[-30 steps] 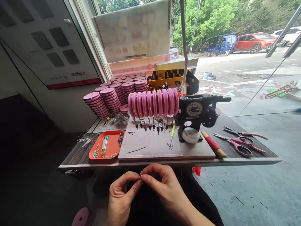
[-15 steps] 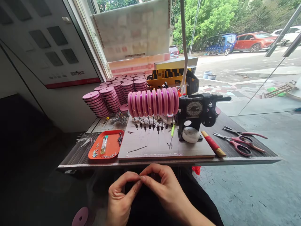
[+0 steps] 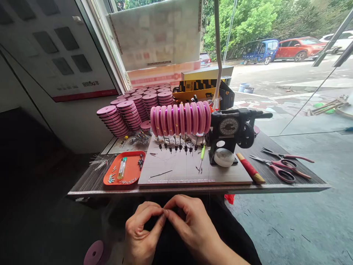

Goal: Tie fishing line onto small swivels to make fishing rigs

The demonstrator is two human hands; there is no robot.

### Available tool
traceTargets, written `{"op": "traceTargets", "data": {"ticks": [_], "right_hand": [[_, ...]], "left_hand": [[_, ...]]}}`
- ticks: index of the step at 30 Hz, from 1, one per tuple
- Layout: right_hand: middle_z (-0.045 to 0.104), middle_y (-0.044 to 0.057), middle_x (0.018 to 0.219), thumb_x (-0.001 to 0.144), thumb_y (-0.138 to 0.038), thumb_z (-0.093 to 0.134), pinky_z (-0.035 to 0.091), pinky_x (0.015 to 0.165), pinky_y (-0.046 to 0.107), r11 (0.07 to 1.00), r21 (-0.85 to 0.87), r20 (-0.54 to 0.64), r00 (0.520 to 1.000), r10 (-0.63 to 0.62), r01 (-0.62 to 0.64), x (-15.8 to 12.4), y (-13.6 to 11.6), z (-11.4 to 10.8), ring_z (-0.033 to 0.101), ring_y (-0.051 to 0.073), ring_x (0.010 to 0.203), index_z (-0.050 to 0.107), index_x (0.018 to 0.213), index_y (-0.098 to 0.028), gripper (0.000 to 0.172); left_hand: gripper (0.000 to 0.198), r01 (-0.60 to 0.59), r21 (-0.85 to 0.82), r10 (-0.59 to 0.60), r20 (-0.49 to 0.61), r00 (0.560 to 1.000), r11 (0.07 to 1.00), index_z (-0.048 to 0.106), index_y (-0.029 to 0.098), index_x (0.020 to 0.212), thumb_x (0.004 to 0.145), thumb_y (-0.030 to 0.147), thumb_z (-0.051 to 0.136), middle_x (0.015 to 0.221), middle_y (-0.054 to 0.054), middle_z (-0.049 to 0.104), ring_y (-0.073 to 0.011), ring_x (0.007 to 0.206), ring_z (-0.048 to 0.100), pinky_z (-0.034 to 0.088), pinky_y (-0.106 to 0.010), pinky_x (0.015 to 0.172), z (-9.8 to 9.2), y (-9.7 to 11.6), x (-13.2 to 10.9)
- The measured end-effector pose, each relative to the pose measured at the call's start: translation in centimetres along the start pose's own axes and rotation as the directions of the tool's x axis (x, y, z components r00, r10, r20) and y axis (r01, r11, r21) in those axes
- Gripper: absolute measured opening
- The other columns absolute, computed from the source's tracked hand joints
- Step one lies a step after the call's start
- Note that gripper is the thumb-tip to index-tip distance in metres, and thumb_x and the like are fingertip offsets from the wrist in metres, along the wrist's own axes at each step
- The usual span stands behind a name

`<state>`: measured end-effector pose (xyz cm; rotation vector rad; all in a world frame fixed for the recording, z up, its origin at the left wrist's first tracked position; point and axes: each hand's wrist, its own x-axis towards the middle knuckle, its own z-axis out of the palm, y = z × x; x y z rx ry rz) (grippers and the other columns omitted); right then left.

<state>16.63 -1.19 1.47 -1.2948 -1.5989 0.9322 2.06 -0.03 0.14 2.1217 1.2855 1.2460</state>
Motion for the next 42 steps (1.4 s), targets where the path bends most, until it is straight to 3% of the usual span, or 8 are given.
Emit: {"op": "traceTargets", "data": {"ticks": [17,20,23,26,29,31,37,42], "right_hand": [[0.061,0.001,0.062,0.081,-0.025,0.052,0.039,0.052,0.022,1.000,-0.016,0.041,0.999,0.017,-0.017,-0.3,0.4,0.3,0.052,0.012,0.055,0.061,0.069,-0.016,0.018],[0.062,0.001,0.062,0.081,-0.024,0.054,0.042,0.052,0.021,1.000,0.005,0.017,1.000,-0.012,0.012,-0.4,0.6,0.2,0.054,0.012,0.055,0.062,0.071,-0.016,0.015],[0.064,0.002,0.069,0.082,-0.018,0.055,0.046,0.054,0.019,0.977,-0.006,-0.131,0.969,-0.211,0.212,-0.5,0.9,0.1,0.059,0.012,0.060,0.061,0.076,-0.017,0.009],[0.065,0.005,0.074,0.081,-0.008,0.055,0.048,0.056,0.022,0.839,-0.233,-0.291,0.788,-0.543,0.492,-0.7,1.0,-0.1,0.060,0.013,0.063,0.061,0.084,-0.016,0.010],[0.067,0.007,0.071,0.081,-0.002,0.052,0.045,0.051,0.025,0.624,-0.464,-0.232,0.593,-0.771,0.629,-0.8,1.0,-0.2,0.057,0.013,0.056,0.061,0.090,-0.013,0.016],[0.068,0.010,0.070,0.084,-0.003,0.049,0.043,0.049,0.026,0.528,-0.522,-0.150,0.537,-0.830,0.670,-0.9,0.9,-0.4,0.057,0.014,0.055,0.060,0.093,-0.010,0.016],[0.069,0.013,0.072,0.089,-0.006,0.042,0.045,0.051,0.027,0.501,-0.531,-0.058,0.561,-0.826,0.683,-1.0,0.9,-0.3,0.060,0.015,0.059,0.058,0.093,-0.008,0.017],[0.067,0.008,0.072,0.085,-0.006,0.048,0.046,0.054,0.025,0.646,-0.411,-0.182,0.637,-0.749,0.643,-0.9,1.0,0.3,0.058,0.014,0.057,0.058,0.089,-0.013,0.013]], "left_hand": [[0.017,-0.173,0.170,0.162,0.078,0.984,0.970,0.057,0.019,0.061,0.074,0.008,0.056,0.056,-0.001,0.062,-0.0159,0.056,0.056,0.043,-0.027,0.055,-0.3,0.1,-0.2],[0.017,-0.101,0.077,0.098,0.043,0.994,0.992,0.059,0.019,0.060,0.074,0.010,0.057,0.056,0.000,0.062,-0.0160,0.056,0.056,0.042,-0.027,0.057,-0.4,0.3,0.1],[0.004,0.195,-0.126,-0.189,0.059,0.980,0.973,0.068,0.021,0.073,0.070,0.019,0.068,0.069,-0.001,0.067,-0.0172,0.066,0.058,0.043,-0.027,0.064,-0.7,0.4,0.6],[0.019,0.547,-0.424,-0.487,0.251,0.837,0.722,0.072,0.019,0.077,0.060,0.026,0.078,0.072,-0.001,0.064,-0.0146,0.066,0.052,0.042,-0.024,0.063,-0.8,0.4,1.0],[0.025,0.743,-0.650,-0.576,0.549,0.605,0.161,0.073,0.014,0.065,0.053,0.034,0.082,0.059,0.000,0.058,-0.0092,0.054,0.045,0.040,-0.023,0.057,-0.5,0.6,1.2],[0.032,0.732,-0.669,-0.556,0.661,0.503,-0.133,0.073,0.012,0.065,0.047,0.035,0.084,0.058,0.000,0.057,-0.0072,0.051,0.044,0.040,-0.022,0.054,-0.2,0.9,1.2],[0.022,0.668,-0.683,-0.496,0.708,0.503,-0.297,0.072,0.010,0.062,0.050,0.023,0.085,0.057,0.000,0.059,-0.0052,0.052,0.049,0.043,-0.017,0.056,0.0,1.9,1.4],[0.020,0.594,-0.794,-0.576,0.546,0.609,-0.125,0.070,0.014,0.061,0.051,0.024,0.084,0.056,0.003,0.061,-0.0042,0.049,0.048,0.042,-0.016,0.052,0.0,1.2,1.8]]}}
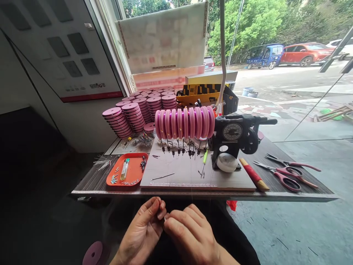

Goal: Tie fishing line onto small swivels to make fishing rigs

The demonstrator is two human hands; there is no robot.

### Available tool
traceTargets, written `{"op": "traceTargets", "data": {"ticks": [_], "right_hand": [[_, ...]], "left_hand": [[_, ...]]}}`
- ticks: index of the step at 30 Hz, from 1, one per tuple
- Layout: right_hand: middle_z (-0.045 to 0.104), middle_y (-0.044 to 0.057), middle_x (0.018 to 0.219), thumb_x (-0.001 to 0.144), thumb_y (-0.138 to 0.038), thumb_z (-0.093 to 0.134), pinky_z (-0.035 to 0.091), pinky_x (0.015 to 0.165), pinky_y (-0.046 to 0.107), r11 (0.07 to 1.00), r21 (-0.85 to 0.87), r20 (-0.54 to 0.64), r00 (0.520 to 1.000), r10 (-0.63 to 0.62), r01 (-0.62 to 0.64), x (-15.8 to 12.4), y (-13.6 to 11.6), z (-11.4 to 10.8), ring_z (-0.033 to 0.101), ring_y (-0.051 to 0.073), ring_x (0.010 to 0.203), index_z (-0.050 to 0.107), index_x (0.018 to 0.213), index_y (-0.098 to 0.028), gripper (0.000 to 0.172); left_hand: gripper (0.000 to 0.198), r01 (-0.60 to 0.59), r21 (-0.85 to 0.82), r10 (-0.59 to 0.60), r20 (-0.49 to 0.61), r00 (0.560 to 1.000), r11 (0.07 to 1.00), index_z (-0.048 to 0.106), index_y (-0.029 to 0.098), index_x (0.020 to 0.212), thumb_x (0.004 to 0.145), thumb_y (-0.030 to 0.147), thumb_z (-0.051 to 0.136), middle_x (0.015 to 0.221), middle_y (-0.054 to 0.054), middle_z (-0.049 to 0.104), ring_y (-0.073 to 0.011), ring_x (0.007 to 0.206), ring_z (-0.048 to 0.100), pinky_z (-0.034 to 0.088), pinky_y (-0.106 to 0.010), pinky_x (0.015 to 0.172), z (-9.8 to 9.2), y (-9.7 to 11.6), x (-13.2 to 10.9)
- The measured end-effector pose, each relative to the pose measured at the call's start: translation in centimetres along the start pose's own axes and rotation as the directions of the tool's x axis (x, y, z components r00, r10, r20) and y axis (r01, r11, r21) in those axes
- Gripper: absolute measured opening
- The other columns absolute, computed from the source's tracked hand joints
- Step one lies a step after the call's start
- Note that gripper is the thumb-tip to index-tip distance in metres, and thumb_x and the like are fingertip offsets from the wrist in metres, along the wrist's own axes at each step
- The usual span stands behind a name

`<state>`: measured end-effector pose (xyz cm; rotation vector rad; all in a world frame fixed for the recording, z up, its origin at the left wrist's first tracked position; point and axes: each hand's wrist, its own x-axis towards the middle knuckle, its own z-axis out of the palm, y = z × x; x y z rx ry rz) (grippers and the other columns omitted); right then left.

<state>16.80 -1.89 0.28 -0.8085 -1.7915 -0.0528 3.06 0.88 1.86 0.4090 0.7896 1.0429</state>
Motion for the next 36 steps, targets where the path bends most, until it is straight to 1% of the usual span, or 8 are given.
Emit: {"op": "traceTargets", "data": {"ticks": [2,3,6,8,11,19,29,36], "right_hand": [[0.066,0.005,0.075,0.084,-0.009,0.051,0.048,0.058,0.023,0.974,0.125,0.012,0.981,0.191,-0.191,0.3,0.1,0.0,0.060,0.013,0.062,0.058,0.085,-0.017,0.011],[0.066,0.004,0.075,0.084,-0.011,0.052,0.049,0.059,0.021,0.934,0.189,0.042,0.953,0.301,-0.304,0.5,0.1,0.0,0.061,0.013,0.064,0.058,0.084,-0.018,0.009],[0.065,0.002,0.070,0.083,-0.023,0.055,0.047,0.055,0.019,0.743,0.302,0.184,0.801,0.570,-0.598,1.0,0.3,-0.1,0.060,0.013,0.063,0.062,0.078,-0.018,0.010],[0.064,0.001,0.066,0.081,-0.030,0.057,0.046,0.054,0.020,0.628,0.318,0.249,0.702,0.667,-0.710,1.2,0.4,0.0,0.058,0.014,0.060,0.064,0.075,-0.018,0.015],[0.063,0.001,0.064,0.079,-0.036,0.059,0.044,0.055,0.021,0.536,0.336,0.296,0.627,0.720,-0.774,1.3,0.2,0.2,0.056,0.014,0.060,0.065,0.073,-0.017,0.021],[0.063,0.001,0.066,0.078,-0.037,0.059,0.043,0.059,0.021,0.481,0.352,0.338,0.588,0.734,-0.803,1.3,0.1,0.2,0.055,0.013,0.062,0.065,0.074,-0.017,0.022],[0.062,0.001,0.065,0.077,-0.040,0.060,0.044,0.057,0.022,0.443,0.362,0.345,0.559,0.754,-0.820,1.1,0.1,0.3,0.055,0.014,0.061,0.066,0.073,-0.016,0.025],[0.064,0.001,0.065,0.078,-0.038,0.059,0.045,0.060,0.023,0.479,0.353,0.340,0.587,0.734,-0.804,1.2,0.0,0.2,0.057,0.015,0.062,0.066,0.072,-0.017,0.024]], "left_hand": [[0.018,-0.136,0.178,0.141,-0.013,0.990,0.975,0.071,0.015,0.061,0.053,0.024,0.084,0.054,0.003,0.063,-0.0052,0.051,0.051,0.042,-0.015,0.054,-0.3,0.0,0.2],[0.017,-0.178,0.278,0.190,-0.015,0.982,0.944,0.071,0.015,0.062,0.054,0.023,0.083,0.055,0.002,0.065,-0.0060,0.053,0.053,0.043,-0.015,0.055,-0.5,0.0,0.3],[0.015,-0.215,0.491,0.259,-0.024,0.965,0.844,0.073,0.016,0.066,0.055,0.023,0.081,0.060,0.000,0.069,-0.0097,0.059,0.058,0.045,-0.017,0.060,-0.8,-0.1,0.2],[0.014,-0.241,0.580,0.304,-0.013,0.953,0.778,0.073,0.016,0.066,0.058,0.025,0.079,0.063,-0.001,0.070,-0.0120,0.061,0.060,0.046,-0.019,0.061,-1.0,-0.2,0.0],[0.012,-0.296,0.682,0.376,0.033,0.926,0.669,0.072,0.017,0.066,0.062,0.028,0.076,0.064,-0.001,0.071,-0.0145,0.064,0.061,0.047,-0.021,0.063,-1.1,-0.3,-0.2],[0.014,-0.383,0.776,0.447,0.147,0.883,0.502,0.070,0.018,0.067,0.070,0.031,0.069,0.065,-0.001,0.069,-0.0163,0.065,0.062,0.047,-0.023,0.064,-1.3,-0.4,-0.1],[0.015,-0.391,0.778,0.453,0.154,0.878,0.492,0.069,0.018,0.065,0.070,0.032,0.069,0.063,-0.002,0.068,-0.0173,0.062,0.061,0.048,-0.025,0.061,-1.1,-0.4,-0.3],[0.013,-0.411,0.787,0.467,0.179,0.866,0.460,0.068,0.018,0.066,0.072,0.029,0.067,0.063,-0.001,0.067,-0.0167,0.062,0.059,0.046,-0.024,0.060,-1.3,-0.5,-0.2]]}}
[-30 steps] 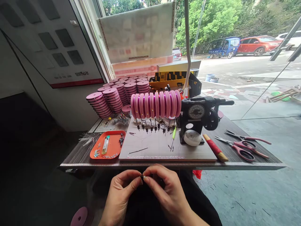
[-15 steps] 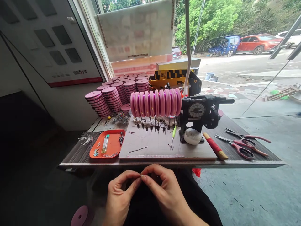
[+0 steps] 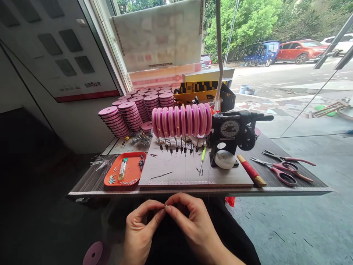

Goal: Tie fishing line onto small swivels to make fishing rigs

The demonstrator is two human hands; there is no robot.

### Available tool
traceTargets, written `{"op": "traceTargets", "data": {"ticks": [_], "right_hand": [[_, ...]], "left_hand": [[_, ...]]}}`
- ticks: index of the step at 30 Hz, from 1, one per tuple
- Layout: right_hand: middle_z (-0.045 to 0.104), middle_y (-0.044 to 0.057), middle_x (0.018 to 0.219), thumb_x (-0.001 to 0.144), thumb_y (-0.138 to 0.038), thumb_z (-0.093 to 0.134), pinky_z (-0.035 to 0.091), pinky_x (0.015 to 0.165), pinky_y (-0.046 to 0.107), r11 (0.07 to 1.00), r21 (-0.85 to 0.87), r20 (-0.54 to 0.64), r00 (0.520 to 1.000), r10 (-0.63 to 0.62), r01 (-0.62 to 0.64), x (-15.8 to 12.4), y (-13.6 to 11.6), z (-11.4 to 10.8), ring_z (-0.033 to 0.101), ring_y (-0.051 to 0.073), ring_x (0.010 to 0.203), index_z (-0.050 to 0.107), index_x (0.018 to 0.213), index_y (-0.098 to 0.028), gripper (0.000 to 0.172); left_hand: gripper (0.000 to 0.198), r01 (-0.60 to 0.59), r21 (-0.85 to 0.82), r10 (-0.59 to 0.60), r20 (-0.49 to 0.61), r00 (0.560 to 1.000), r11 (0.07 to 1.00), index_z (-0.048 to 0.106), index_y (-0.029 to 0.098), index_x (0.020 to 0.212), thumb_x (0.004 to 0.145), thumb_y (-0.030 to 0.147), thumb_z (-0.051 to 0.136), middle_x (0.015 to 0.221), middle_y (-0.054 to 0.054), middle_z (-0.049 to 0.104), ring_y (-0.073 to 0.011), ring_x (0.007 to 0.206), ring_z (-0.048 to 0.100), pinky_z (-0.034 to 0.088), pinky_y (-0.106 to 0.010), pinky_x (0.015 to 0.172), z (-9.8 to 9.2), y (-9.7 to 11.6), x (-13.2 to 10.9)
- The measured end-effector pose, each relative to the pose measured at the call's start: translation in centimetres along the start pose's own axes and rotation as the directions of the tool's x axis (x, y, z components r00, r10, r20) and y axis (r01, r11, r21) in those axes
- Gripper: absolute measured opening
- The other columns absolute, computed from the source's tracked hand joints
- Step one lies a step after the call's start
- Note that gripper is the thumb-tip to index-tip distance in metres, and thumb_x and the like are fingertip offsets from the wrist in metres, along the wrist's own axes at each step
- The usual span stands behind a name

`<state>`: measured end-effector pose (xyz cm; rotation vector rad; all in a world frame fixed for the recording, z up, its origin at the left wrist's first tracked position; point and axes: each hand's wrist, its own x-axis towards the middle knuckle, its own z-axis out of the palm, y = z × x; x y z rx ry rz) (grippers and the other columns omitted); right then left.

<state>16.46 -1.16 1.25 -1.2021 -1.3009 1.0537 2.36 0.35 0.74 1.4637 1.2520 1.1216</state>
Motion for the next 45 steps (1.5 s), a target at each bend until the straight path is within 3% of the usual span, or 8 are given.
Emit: {"op": "traceTargets", "data": {"ticks": [11,17,25,29,31,35,39,45], "right_hand": [[0.065,0.001,0.065,0.081,-0.034,0.056,0.044,0.059,0.022,0.996,-0.079,0.053,0.998,-0.034,0.038,0.0,0.1,-0.1,0.058,0.014,0.062,0.065,0.073,-0.016,0.022],[0.064,0.001,0.063,0.081,-0.034,0.056,0.043,0.056,0.022,0.993,-0.105,0.057,0.997,-0.044,0.050,-0.1,0.3,-0.1,0.056,0.013,0.059,0.065,0.071,-0.016,0.023],[0.065,0.001,0.066,0.082,-0.036,0.055,0.046,0.059,0.022,0.994,-0.090,0.024,0.998,-0.054,0.056,-0.2,0.0,-0.2,0.059,0.014,0.062,0.064,0.072,-0.017,0.023],[0.065,0.001,0.068,0.084,-0.033,0.053,0.046,0.058,0.021,0.974,-0.173,0.052,0.989,-0.138,0.145,0.0,-0.1,-0.8,0.059,0.014,0.063,0.063,0.073,-0.017,0.021],[0.064,0.003,0.070,0.086,-0.031,0.049,0.045,0.059,0.022,0.922,-0.321,0.033,0.976,-0.217,0.216,0.9,0.0,-1.7,0.059,0.015,0.064,0.061,0.076,-0.018,0.021],[0.065,0.008,0.075,0.085,-0.022,0.044,0.044,0.071,0.031,0.668,-0.707,0.004,0.946,-0.324,0.232,4.4,1.0,-3.3,0.059,0.020,0.073,0.063,0.078,-0.017,0.021],[0.063,0.006,0.071,0.078,-0.017,0.050,0.043,0.072,0.034,0.619,-0.759,0.040,0.963,-0.266,0.203,7.0,2.0,-3.8,0.058,0.020,0.070,0.065,0.081,-0.018,0.016],[0.057,0.006,0.095,0.069,-0.016,0.056,0.046,0.071,0.032,0.685,-0.700,0.081,0.975,-0.207,0.204,4.4,0.6,-3.3,0.056,0.018,0.077,0.045,0.124,-0.019,0.056]], "left_hand": [[0.007,-0.250,0.190,0.258,-0.018,0.966,0.949,0.068,0.020,0.065,0.071,0.017,0.066,0.066,-0.003,0.066,-0.0179,0.062,0.062,0.048,-0.025,0.058,-0.3,0.0,-0.2],[0.010,-0.306,0.212,0.325,-0.059,0.944,0.928,0.069,0.023,0.065,0.071,0.016,0.065,0.064,-0.004,0.066,-0.0196,0.062,0.061,0.048,-0.027,0.058,-0.1,-0.6,-0.3],[0.007,-0.172,0.137,0.173,0.005,0.985,0.976,0.067,0.021,0.065,0.071,0.019,0.066,0.066,-0.003,0.066,-0.0193,0.062,0.061,0.048,-0.027,0.059,0.0,0.3,0.0],[0.009,-0.185,0.171,0.183,0.031,0.983,0.968,0.067,0.020,0.063,0.072,0.020,0.066,0.064,-0.004,0.066,-0.0191,0.063,0.060,0.047,-0.026,0.060,-0.2,0.2,0.0],[0.010,-0.176,0.195,0.176,0.016,0.984,0.965,0.066,0.020,0.062,0.073,0.021,0.065,0.065,-0.003,0.066,-0.0190,0.063,0.060,0.046,-0.026,0.060,-0.4,0.1,0.1],[0.012,-0.051,0.135,0.054,-0.019,0.998,0.990,0.065,0.019,0.064,0.073,0.027,0.065,0.064,-0.002,0.065,-0.0183,0.063,0.059,0.046,-0.026,0.062,-0.6,-0.2,0.4],[0.016,0.041,0.038,-0.040,-0.023,0.999,0.998,0.066,0.018,0.064,0.071,0.032,0.067,0.063,-0.002,0.065,-0.0187,0.065,0.058,0.046,-0.026,0.064,-0.6,-0.3,0.7],[0.014,0.004,-0.083,0.000,0.039,0.999,0.997,0.066,0.017,0.063,0.070,0.028,0.069,0.068,-0.002,0.064,-0.0174,0.069,0.058,0.046,-0.025,0.068,-0.7,0.4,1.3]]}}
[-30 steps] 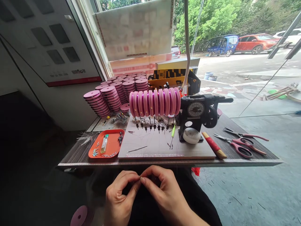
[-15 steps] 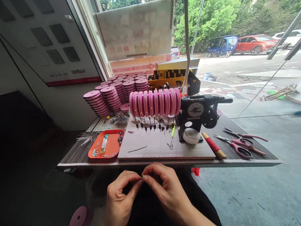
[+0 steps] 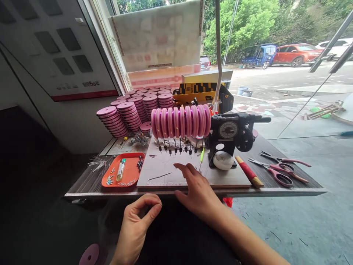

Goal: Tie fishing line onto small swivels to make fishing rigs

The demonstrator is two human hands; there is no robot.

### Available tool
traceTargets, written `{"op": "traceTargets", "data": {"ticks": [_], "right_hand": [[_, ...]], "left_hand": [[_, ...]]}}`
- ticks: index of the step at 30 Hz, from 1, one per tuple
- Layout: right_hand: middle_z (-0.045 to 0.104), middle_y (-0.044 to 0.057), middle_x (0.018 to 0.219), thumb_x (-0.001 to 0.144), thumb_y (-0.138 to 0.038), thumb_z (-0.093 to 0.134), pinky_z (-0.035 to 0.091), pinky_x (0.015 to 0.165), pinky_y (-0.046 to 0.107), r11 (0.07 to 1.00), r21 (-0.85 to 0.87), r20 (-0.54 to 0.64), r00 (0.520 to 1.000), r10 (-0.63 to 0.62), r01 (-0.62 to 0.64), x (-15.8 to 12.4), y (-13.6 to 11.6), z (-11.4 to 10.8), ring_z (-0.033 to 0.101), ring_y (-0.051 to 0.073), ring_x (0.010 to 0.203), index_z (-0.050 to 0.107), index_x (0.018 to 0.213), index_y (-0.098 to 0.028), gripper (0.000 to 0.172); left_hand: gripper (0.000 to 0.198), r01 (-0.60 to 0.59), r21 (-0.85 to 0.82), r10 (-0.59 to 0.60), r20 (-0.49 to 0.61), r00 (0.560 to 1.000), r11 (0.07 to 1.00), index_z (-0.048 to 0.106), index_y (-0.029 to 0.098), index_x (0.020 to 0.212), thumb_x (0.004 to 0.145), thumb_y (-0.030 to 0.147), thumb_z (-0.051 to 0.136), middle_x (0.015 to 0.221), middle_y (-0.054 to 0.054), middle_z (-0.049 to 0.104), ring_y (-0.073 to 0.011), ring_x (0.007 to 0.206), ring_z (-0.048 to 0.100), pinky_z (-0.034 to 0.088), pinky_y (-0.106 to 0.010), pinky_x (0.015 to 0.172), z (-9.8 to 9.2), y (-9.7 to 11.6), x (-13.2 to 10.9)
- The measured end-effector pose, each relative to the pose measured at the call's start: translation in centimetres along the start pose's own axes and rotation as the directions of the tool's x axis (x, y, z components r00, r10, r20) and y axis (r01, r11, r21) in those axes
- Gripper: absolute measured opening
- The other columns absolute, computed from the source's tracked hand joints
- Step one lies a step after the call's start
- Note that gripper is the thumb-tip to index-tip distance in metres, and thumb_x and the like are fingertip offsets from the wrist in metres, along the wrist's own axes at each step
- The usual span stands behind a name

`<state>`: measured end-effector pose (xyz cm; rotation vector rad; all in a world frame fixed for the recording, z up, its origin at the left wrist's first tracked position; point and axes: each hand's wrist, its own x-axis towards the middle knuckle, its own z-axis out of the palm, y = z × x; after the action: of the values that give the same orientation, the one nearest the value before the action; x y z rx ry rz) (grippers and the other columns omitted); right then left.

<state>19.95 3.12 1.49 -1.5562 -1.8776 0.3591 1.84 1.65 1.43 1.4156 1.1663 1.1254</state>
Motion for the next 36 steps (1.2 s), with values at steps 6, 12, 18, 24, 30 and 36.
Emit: {"op": "traceTargets", "data": {"ticks": [6,12,18,24,30,36], "right_hand": [[0.045,0.009,0.110,0.062,-0.006,0.048,0.047,0.075,0.031,0.962,0.270,0.091,0.993,-0.071,0.044,-1.7,-1.9,-0.7,0.049,0.020,0.098,0.026,0.134,-0.021,0.076],[0.038,0.011,0.119,0.055,-0.002,0.045,0.045,0.087,0.038,0.965,0.257,0.132,0.987,-0.094,0.058,-2.0,-1.6,0.1,0.046,0.024,0.110,0.014,0.138,-0.021,0.091],[0.036,0.014,0.125,0.052,0.002,0.043,0.042,0.092,0.038,0.986,0.160,0.195,0.977,-0.087,0.056,-2.3,-1.9,0.3,0.045,0.024,0.114,0.011,0.140,-0.018,0.095],[0.053,0.009,0.107,0.066,-0.003,0.046,0.045,0.082,0.033,0.979,0.195,0.190,0.977,-0.092,0.055,-2.7,-2.3,-1.0,0.054,0.020,0.097,0.035,0.128,-0.017,0.065],[0.059,0.000,0.067,0.080,-0.010,0.051,0.043,0.059,0.023,0.963,0.234,0.119,0.980,-0.162,0.130,-2.6,-2.9,-0.4,0.056,0.014,0.064,0.056,0.075,-0.018,0.011],[0.056,0.000,0.065,0.083,-0.014,0.053,0.042,0.054,0.020,0.938,0.312,-0.096,0.987,-0.129,0.153,-3.3,-3.3,0.6,0.055,0.012,0.061,0.060,0.074,-0.018,0.012]], "left_hand": [[0.005,-0.126,0.055,0.118,0.129,0.985,0.990,0.071,0.020,0.066,0.070,0.019,0.069,0.089,-0.006,0.068,-0.0225,0.089,0.061,0.045,-0.031,0.083,0.9,1.9,0.5],[0.012,-0.062,0.028,0.053,0.272,0.961,0.998,0.072,0.022,0.065,0.069,0.011,0.067,0.096,-0.006,0.069,-0.0242,0.095,0.061,0.043,-0.033,0.087,1.9,3.3,0.6],[0.013,-0.037,0.111,0.005,0.272,0.962,0.993,0.072,0.020,0.066,0.069,0.009,0.064,0.079,-0.005,0.071,-0.0222,0.081,0.062,0.045,-0.030,0.077,2.4,2.9,0.5],[0.005,0.020,0.071,-0.037,0.238,0.971,0.997,0.068,0.017,0.065,0.069,0.018,0.067,0.066,-0.001,0.066,-0.0178,0.070,0.058,0.042,-0.027,0.070,0.9,2.0,0.7],[0.007,0.014,0.002,-0.014,0.238,0.971,1.000,0.068,0.017,0.065,0.071,0.021,0.068,0.067,-0.001,0.064,-0.0163,0.069,0.057,0.042,-0.026,0.069,-0.5,1.1,-0.1],[0.008,0.013,-0.086,0.002,0.178,0.984,0.996,0.069,0.018,0.065,0.071,0.022,0.069,0.066,0.000,0.065,-0.0150,0.067,0.057,0.043,-0.024,0.067,-0.4,0.4,-0.7]]}}
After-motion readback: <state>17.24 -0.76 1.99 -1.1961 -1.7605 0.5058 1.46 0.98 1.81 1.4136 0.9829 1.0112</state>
